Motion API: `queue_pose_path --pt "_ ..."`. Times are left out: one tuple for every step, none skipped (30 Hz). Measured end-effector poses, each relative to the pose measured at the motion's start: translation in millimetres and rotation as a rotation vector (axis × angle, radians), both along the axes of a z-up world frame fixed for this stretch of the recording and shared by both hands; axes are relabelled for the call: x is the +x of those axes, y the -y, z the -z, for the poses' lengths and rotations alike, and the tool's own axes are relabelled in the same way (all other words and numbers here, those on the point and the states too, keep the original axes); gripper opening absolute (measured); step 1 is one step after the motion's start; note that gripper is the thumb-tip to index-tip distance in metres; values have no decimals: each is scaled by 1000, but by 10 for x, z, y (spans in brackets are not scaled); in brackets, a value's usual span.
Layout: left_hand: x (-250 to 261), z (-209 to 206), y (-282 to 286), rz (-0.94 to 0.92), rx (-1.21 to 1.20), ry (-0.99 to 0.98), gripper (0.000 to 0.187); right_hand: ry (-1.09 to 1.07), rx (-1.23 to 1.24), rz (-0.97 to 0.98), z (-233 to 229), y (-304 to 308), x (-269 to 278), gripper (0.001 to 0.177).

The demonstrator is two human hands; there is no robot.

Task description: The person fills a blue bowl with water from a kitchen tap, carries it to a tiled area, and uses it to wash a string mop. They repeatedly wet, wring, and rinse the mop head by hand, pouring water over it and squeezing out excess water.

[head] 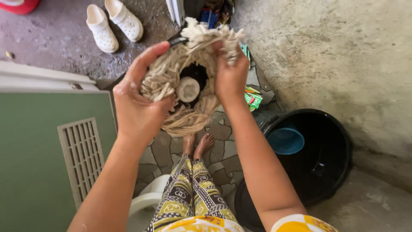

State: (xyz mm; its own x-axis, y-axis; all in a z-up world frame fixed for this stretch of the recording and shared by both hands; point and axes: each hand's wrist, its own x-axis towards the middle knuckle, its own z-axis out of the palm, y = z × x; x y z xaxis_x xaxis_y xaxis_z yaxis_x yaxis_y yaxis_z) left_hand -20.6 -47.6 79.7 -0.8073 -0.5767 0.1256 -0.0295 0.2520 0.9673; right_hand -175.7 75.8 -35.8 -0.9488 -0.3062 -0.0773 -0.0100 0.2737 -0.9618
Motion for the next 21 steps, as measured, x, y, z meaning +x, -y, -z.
queue_pose_path --pt "-36 20 -33 -4 -11 8 63 58 48 64 37 -47 -69 64" --pt "-71 45 -77 -9 -22 17 62 39 -49 91 95 -72 -139 69" --pt "-105 77 -156 -9 -23 28 60 21 -133 121 167 -143 -203 76" --pt "-155 117 -231 -9 -25 -28 58 2 -217 149 253 -247 -259 83" --pt "-187 142 -275 -3 -37 -81 55 236 -338 206 359 -343 -271 83" --pt "-214 162 -285 -4 -89 -102 55 470 -462 265 484 -460 -277 83" --pt "-253 189 -294 -12 -142 -127 54 688 -594 331 624 -603 -315 84" --pt "-298 214 -259 -28 -239 -122 55 531 -489 280 786 -824 -263 80" --pt "-353 248 -232 -43 -329 -121 55 374 -369 239 953 -1141 -177 76" --pt "-422 286 -176 -97 -162 -56 57 93 -143 413 1133 -1500 -137 63" --pt "-457 313 -105 -147 6 32 59 -168 98 573 1331 -1898 -36 54" --pt "-482 341 -37 -97 -9 -25 62 -400 470 725 1507 -2368 178 53" --pt "-506 366 39 -49 -22 -86 65 -321 774 956 1708 -2792 324 62" --pt "-506 381 112 8 -81 -111 65 -133 889 1142 1908 -3193 576 73" --pt "-525 413 149 30 -119 -123 63 127 792 1183 2139 -3544 755 75" --pt "-525 448 147 33 -129 -104 62 383 683 1207 2401 -3811 908 78" --pt "-535 479 143 34 -132 -72 60 672 427 1248 2672 -3987 1062 88" --pt "-539 516 114 32 -137 -28 59 947 153 1264 2936 -4108 1165 98" --pt "-555 564 64 29 -140 -4 57 997 114 1208 3175 -4202 1238 100" --pt "-595 629 7 30 -144 15 56 1046 74 1151 3383 -4259 1284 102" --pt "-624 659 2 35 -153 25 55 1092 22 1091 3593 -4224 1278 104"
